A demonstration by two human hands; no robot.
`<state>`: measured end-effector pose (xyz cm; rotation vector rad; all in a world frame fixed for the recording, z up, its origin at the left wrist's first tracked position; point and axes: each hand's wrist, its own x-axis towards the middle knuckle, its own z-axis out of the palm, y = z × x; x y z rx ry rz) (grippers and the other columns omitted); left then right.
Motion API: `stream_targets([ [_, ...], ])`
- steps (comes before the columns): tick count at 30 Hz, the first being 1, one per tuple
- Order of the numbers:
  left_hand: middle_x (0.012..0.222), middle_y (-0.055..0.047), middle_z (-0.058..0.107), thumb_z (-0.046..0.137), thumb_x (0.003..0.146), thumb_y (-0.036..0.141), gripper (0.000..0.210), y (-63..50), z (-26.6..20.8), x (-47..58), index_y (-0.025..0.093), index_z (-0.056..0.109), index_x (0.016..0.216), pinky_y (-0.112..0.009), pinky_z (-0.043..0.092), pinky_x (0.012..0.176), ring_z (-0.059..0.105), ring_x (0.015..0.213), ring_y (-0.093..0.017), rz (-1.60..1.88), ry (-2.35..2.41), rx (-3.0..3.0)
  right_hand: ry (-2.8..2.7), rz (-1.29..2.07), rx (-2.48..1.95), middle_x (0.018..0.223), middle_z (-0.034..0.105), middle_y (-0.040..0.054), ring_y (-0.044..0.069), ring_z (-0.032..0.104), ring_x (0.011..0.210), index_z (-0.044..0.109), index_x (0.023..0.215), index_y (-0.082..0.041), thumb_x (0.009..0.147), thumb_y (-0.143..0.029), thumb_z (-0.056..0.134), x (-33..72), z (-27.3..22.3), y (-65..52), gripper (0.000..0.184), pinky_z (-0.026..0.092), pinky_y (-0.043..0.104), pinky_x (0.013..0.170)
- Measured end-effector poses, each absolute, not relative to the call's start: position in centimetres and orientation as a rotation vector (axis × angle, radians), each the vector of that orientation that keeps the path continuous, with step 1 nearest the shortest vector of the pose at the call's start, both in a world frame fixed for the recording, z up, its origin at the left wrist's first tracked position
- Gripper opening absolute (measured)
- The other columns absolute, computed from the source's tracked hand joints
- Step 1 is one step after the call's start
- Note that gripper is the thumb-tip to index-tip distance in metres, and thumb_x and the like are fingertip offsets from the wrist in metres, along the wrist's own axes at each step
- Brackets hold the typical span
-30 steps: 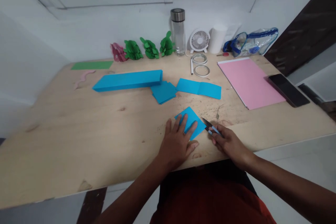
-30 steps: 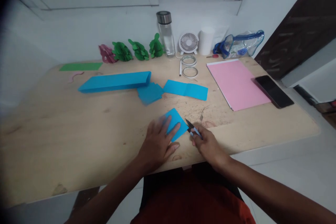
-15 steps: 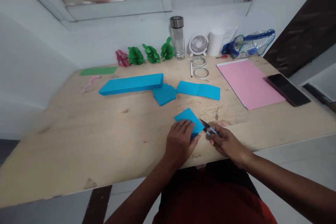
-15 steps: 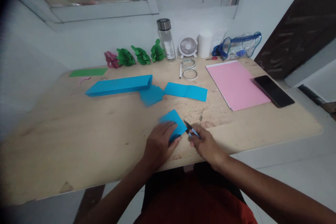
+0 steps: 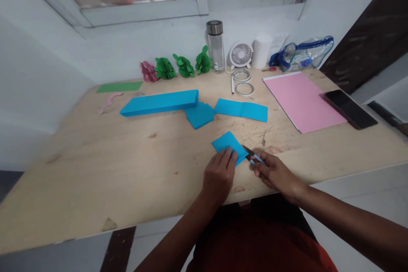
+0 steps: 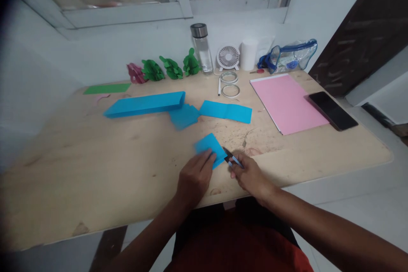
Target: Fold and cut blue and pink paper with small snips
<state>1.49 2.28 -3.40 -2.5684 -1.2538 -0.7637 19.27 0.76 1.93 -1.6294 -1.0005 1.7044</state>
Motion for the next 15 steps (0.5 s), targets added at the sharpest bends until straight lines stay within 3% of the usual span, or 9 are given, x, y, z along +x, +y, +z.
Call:
stream_targets([
  [15, 0.121, -0.016, 0.062, 0.041, 0.089, 0.008, 0.036, 2.04, -4.05, 1.24, 0.012, 0.058, 0.121, -0.045, 0.045, 0.096, 0.053, 0.118, -0.029, -0.716, -1.337, -2.584, -1.011, 1.646, -1.63, 0.061, 0.044, -0.0067, 0.004, 0.024, 0.04, 0.05, 0.089, -0.02, 0.08, -0.04, 0.053, 18.96, 1.71, 0.88, 0.022, 0.013, 0.021, 0.039],
])
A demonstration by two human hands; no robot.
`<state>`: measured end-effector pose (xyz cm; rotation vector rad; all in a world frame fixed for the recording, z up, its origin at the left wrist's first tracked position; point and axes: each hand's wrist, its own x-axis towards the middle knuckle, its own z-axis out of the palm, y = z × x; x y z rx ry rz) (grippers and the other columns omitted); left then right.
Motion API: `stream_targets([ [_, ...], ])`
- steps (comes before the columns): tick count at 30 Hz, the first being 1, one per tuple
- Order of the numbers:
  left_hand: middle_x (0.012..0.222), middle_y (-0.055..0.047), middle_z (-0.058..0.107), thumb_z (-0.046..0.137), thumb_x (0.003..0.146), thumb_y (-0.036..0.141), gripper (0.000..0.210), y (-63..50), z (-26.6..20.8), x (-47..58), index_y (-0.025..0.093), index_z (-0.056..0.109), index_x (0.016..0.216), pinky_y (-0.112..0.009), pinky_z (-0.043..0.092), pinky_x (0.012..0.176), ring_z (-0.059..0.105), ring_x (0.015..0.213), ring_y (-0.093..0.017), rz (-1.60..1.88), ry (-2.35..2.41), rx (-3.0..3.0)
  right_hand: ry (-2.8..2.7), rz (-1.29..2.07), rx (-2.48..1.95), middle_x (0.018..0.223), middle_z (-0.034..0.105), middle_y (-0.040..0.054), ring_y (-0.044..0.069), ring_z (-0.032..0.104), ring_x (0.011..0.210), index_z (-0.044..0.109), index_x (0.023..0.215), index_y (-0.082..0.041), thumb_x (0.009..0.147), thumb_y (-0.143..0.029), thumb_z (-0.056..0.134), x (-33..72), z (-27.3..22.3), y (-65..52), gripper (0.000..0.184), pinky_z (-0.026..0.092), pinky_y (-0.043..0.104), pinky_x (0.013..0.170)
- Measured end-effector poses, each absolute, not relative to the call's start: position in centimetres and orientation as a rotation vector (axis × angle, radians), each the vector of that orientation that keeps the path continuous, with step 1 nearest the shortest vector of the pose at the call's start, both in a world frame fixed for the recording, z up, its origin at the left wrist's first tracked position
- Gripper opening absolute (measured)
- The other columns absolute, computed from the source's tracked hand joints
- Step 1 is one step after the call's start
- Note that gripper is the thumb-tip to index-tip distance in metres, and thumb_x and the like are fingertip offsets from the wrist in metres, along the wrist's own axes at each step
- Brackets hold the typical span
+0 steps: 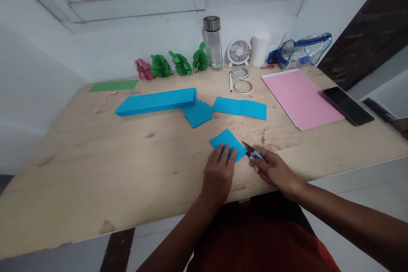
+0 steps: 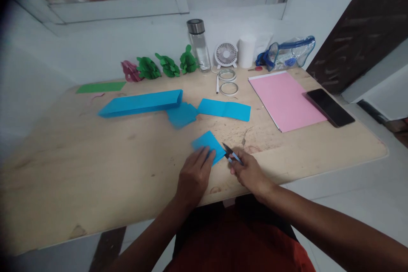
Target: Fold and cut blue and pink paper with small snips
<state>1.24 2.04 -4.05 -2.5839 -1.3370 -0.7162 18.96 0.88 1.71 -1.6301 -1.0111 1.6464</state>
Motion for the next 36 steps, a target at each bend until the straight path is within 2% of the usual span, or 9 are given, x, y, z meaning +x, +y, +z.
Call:
stream_targets([
  [4, 0.12, -0.016, 0.062, 0.041, 0.09, 0.008, 0.035, 2.1, -4.1, 1.2, 0.013, 0.059, 0.12, -0.045, 0.045, 0.097, 0.054, 0.118, -0.028, -0.698, -1.337, -2.587, -1.059, 1.594, -1.644, 0.061, 0.042, -0.0059, 0.006, 0.027, 0.043, 0.051, 0.089, -0.02, 0.082, -0.039, 0.051, 19.1, 1.3, 1.0, 0.02, 0.016, 0.022, 0.04],
  [9, 0.119, -0.016, 0.063, 0.04, 0.09, 0.007, 0.035, 2.1, -3.8, 1.3, 0.011, 0.06, 0.118, -0.045, 0.046, 0.095, 0.055, 0.115, -0.03, -0.681, -1.319, -2.567, -1.171, 1.578, -1.69, 0.057, 0.039, -0.0063, 0.007, 0.027, 0.044, 0.048, 0.076, -0.021, 0.082, -0.034, 0.052, 19.2, 1.3, 1.5, 0.015, 0.018, 0.023, 0.042],
  [13, 0.121, -0.016, 0.062, 0.041, 0.09, 0.008, 0.035, 2.0, -3.6, 1.2, 0.012, 0.06, 0.118, -0.045, 0.047, 0.094, 0.055, 0.116, -0.03, -0.669, -1.315, -2.581, -1.226, 1.524, -1.71, 0.059, 0.041, -0.0054, 0.008, 0.028, 0.046, 0.051, 0.078, -0.021, 0.082, -0.032, 0.05, 19.4, 1.6, 1.5, 0.012, 0.02, 0.024, 0.044],
  [25, 0.12, -0.015, 0.063, 0.042, 0.09, 0.009, 0.032, 2.1, -3.5, 1.2, 0.013, 0.06, 0.117, -0.046, 0.048, 0.093, 0.056, 0.116, -0.029, -0.7, -1.286, -2.606, -1.221, 1.45, -1.752, 0.052, 0.035, -0.0075, 0.008, 0.026, 0.043, 0.045, 0.07, -0.021, 0.085, -0.04, 0.049, 20.1, 2.0, 2.2, 0.024, 0.018, 0.025, 0.043],
  [29, 0.117, -0.015, 0.065, 0.042, 0.09, 0.008, 0.032, 2.2, -3.5, 1.2, 0.011, 0.06, 0.116, -0.044, 0.049, 0.092, 0.057, 0.114, -0.028, -0.784, -1.28, -2.591, -1.292, 1.401, -1.699, 0.052, 0.037, -0.0061, 0.007, 0.028, 0.044, 0.046, 0.066, -0.02, 0.086, -0.045, 0.048, 20.2, 1.9, 2.4, 0.032, 0.019, 0.024, 0.043],
  [33, 0.11, -0.013, 0.068, 0.043, 0.091, 0.012, 0.028, 2.5, -3.0, 1.1, 0.01, 0.061, 0.113, -0.042, 0.05, 0.091, 0.06, 0.11, -0.026, -0.931, -1.373, -2.595, -1.192, 1.492, -1.695, 0.05, 0.032, -0.008, 0.006, 0.023, 0.041, 0.046, 0.068, -0.021, 0.087, -0.05, 0.048, 20.3, 1.9, 2.1, 0.035, 0.016, 0.024, 0.04],
  [36, 0.106, -0.011, 0.07, 0.044, 0.09, 0.014, 0.025, 2.8, -2.4, 1.1, 0.013, 0.065, 0.104, -0.041, 0.051, 0.09, 0.062, 0.105, -0.024, -1.046, -1.504, -2.619, -1.115, 1.565, -1.648, 0.055, 0.038, -0.0069, 0.005, 0.024, 0.04, 0.047, 0.073, -0.02, 0.086, -0.051, 0.05, 20.7, 2.2, 1.6, 0.034, 0.016, 0.023, 0.04],
])
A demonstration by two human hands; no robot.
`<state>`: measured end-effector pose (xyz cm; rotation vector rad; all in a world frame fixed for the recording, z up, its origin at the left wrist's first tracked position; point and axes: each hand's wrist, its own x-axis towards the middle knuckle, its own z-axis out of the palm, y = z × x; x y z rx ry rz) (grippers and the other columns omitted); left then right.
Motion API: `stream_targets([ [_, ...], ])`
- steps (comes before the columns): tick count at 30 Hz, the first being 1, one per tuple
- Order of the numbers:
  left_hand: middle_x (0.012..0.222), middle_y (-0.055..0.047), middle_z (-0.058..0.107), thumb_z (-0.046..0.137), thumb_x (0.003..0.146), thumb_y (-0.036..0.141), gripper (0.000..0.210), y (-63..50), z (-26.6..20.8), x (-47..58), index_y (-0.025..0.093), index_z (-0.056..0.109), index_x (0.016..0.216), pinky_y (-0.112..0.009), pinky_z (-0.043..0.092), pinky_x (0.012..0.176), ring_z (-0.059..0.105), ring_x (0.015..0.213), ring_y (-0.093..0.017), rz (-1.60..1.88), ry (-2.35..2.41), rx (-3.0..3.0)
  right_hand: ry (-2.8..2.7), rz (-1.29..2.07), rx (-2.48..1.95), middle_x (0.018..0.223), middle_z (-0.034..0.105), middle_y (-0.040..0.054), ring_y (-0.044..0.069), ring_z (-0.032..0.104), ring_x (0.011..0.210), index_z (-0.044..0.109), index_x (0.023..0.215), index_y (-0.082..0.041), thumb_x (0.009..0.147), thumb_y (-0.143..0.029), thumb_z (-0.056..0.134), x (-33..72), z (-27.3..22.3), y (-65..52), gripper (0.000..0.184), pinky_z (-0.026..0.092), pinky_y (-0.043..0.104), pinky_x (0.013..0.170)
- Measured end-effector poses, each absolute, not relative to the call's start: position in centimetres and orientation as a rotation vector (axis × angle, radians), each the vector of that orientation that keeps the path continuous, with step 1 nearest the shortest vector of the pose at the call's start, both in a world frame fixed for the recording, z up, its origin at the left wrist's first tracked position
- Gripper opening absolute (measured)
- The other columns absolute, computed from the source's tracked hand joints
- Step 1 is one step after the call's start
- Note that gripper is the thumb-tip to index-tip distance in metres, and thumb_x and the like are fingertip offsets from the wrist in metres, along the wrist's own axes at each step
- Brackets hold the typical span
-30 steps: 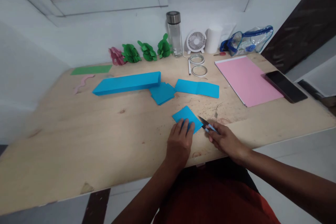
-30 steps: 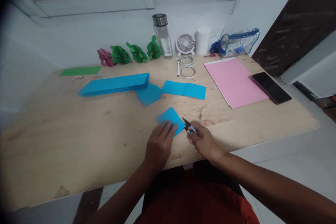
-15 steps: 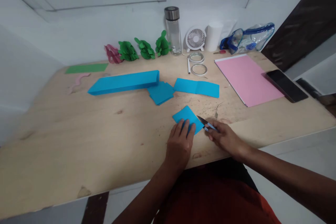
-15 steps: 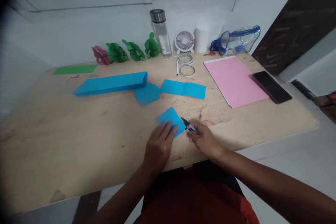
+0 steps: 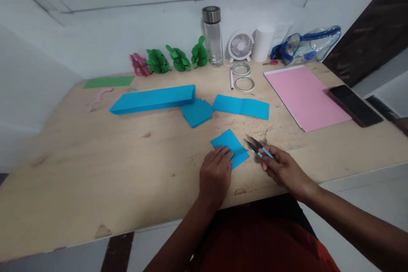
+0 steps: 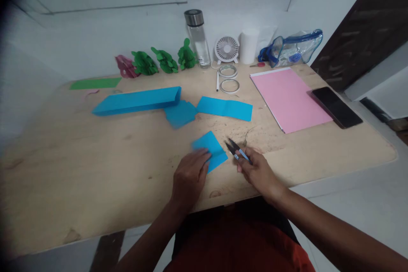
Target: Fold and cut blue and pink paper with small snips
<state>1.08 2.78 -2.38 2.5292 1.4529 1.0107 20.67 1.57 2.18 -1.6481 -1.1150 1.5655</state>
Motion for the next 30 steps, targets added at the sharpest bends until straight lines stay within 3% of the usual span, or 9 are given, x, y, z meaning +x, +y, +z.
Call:
stream_targets([
  [8, 0.095, -0.008, 0.072, 0.046, 0.091, 0.026, 0.024, 3.4, -1.6, 1.0, 0.016, 0.067, 0.099, -0.037, 0.052, 0.086, 0.066, 0.095, -0.021, 1.058, 1.555, 2.184, -1.066, 1.714, -1.573, 0.06, 0.048, -0.005, 0.004, 0.026, 0.037, 0.048, 0.075, -0.02, 0.08, -0.047, 0.056, 20.7, 2.5, 0.8, 0.029, 0.017, 0.023, 0.038],
  [27, 0.094, -0.008, 0.071, 0.046, 0.09, 0.022, 0.021, 3.4, -1.9, 1.1, 0.017, 0.066, 0.094, -0.038, 0.051, 0.086, 0.065, 0.095, -0.021, 1.11, 1.511, 2.225, -1.029, 1.743, -1.571, 0.063, 0.052, -0.0041, 0.002, 0.028, 0.035, 0.053, 0.085, -0.018, 0.078, -0.037, 0.056, 20.0, 2.3, 2.8, 0.02, 0.012, 0.021, 0.034],
  [30, 0.1, -0.008, 0.07, 0.047, 0.088, 0.021, 0.018, 3.3, -2.1, 0.9, 0.018, 0.065, 0.092, -0.041, 0.048, 0.09, 0.062, 0.102, -0.022, 1.061, 1.49, 2.277, -1.013, 1.742, -1.558, 0.063, 0.053, -0.004, 0.002, 0.029, 0.035, 0.054, 0.086, -0.019, 0.077, -0.034, 0.056, 19.9, 2.0, 3.1, 0.018, 0.014, 0.02, 0.033],
])
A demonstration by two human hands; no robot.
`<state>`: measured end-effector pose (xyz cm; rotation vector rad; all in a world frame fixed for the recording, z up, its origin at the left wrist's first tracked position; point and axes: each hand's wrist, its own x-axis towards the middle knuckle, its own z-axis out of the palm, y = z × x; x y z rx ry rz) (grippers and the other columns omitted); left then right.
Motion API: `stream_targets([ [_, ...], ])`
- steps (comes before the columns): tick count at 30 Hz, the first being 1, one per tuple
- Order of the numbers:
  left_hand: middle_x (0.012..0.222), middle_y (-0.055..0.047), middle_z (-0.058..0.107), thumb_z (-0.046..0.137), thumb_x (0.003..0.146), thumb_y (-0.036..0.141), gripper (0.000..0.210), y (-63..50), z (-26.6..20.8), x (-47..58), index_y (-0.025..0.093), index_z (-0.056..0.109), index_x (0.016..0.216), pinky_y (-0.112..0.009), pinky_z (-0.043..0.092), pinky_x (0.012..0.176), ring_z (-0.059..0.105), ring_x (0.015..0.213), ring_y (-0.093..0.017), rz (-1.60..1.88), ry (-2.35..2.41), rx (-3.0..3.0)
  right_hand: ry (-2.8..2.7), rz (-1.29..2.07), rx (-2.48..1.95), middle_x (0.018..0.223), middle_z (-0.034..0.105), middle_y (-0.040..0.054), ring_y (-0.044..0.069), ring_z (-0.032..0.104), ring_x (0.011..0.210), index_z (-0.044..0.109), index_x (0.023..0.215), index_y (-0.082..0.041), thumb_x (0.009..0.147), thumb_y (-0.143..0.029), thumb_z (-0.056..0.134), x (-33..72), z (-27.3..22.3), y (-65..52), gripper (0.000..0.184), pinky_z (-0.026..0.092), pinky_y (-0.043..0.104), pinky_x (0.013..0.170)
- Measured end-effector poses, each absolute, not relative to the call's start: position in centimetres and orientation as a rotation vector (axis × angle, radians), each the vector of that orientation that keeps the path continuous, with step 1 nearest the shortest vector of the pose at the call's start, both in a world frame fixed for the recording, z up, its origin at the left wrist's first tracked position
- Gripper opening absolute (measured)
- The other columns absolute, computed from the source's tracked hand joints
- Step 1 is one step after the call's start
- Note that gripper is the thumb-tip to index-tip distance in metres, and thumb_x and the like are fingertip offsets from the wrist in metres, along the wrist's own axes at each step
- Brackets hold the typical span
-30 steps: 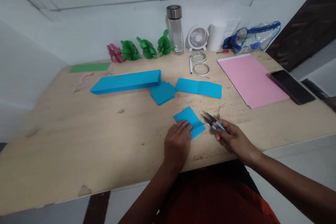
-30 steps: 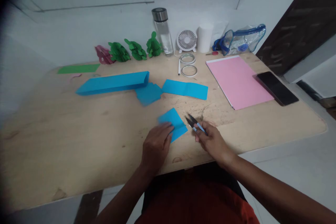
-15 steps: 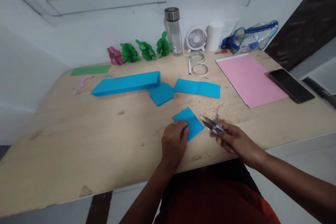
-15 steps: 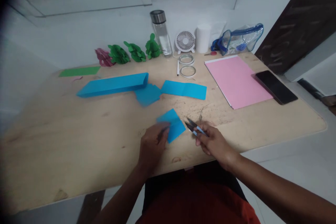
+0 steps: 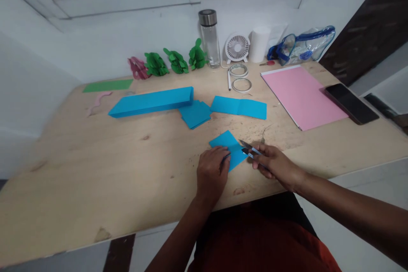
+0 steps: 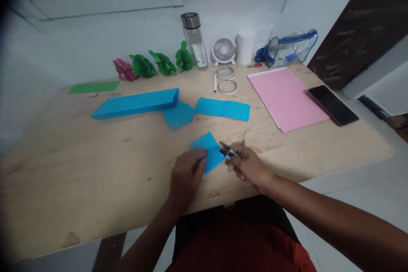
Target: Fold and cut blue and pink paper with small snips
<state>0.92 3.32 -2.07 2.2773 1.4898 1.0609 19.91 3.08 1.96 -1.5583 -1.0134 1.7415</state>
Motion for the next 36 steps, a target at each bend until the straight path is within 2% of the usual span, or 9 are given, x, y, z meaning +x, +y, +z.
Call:
stream_targets([
  [3, 0.121, -0.013, 0.061, 0.05, 0.084, 0.018, 0.017, 3.3, -2.3, 0.8, 0.017, 0.063, 0.096, -0.048, 0.042, 0.098, 0.051, 0.121, -0.028, 0.893, 1.468, 2.414, -1.034, 1.722, -1.533, 0.064, 0.056, -0.0029, 0.003, 0.03, 0.036, 0.053, 0.082, -0.018, 0.076, -0.029, 0.056, 19.8, 1.7, 3.2, 0.013, 0.017, 0.019, 0.033],
  [7, 0.137, -0.019, 0.048, 0.05, 0.082, 0.017, 0.046, 3.2, -2.7, 0.7, 0.009, 0.048, 0.127, -0.052, 0.034, 0.105, 0.039, 0.131, -0.032, 0.608, 1.456, 2.574, -1.051, 1.713, -1.527, 0.064, 0.055, -0.0031, 0.003, 0.03, 0.036, 0.052, 0.081, -0.018, 0.078, -0.029, 0.054, 19.6, 1.6, 3.4, 0.011, 0.019, 0.02, 0.033],
  [10, 0.141, -0.019, 0.043, 0.044, 0.085, 0.018, 0.054, 3.1, -2.9, 0.7, 0.008, 0.038, 0.137, -0.052, 0.032, 0.106, 0.035, 0.134, -0.032, 0.5, 1.45, 2.669, -1.08, 1.723, -1.514, 0.064, 0.054, -0.0038, 0.003, 0.03, 0.036, 0.05, 0.08, -0.019, 0.08, -0.03, 0.052, 19.4, 1.6, 3.7, 0.012, 0.02, 0.019, 0.034],
  [19, 0.143, -0.017, 0.042, 0.038, 0.089, 0.02, 0.052, 3.0, -3.2, 0.8, 0.009, 0.038, 0.139, -0.052, 0.03, 0.108, 0.031, 0.136, -0.031, 0.455, 1.495, 2.723, -1.152, 1.712, -1.538, 0.06, 0.048, -0.0058, 0.005, 0.027, 0.038, 0.05, 0.084, -0.02, 0.082, -0.031, 0.05, 19.2, 1.3, 4.1, 0.011, 0.017, 0.02, 0.036],
  [26, 0.143, -0.016, 0.042, 0.036, 0.09, 0.018, 0.049, 3.0, -2.9, 0.9, 0.01, 0.04, 0.138, -0.054, 0.027, 0.108, 0.03, 0.137, -0.032, 0.43, 1.471, 2.722, -1.419, 1.449, -1.564, 0.061, 0.046, -0.0027, 0.011, 0.042, 0.057, 0.048, 0.069, -0.02, 0.083, -0.027, 0.049, 19.3, 1.2, 4.2, 0.015, 0.032, 0.025, 0.054],
  [36, 0.144, -0.015, 0.041, 0.036, 0.09, 0.018, 0.049, 3.0, -2.7, 0.8, 0.011, 0.041, 0.138, -0.055, 0.025, 0.109, 0.031, 0.136, -0.032, 0.387, 1.46, 2.714, -1.528, 1.427, -1.582, 0.062, 0.047, -0.0026, 0.013, 0.045, 0.061, 0.047, 0.069, -0.021, 0.087, -0.027, 0.046, 19.6, 1.5, 4.9, 0.019, 0.036, 0.027, 0.06],
])
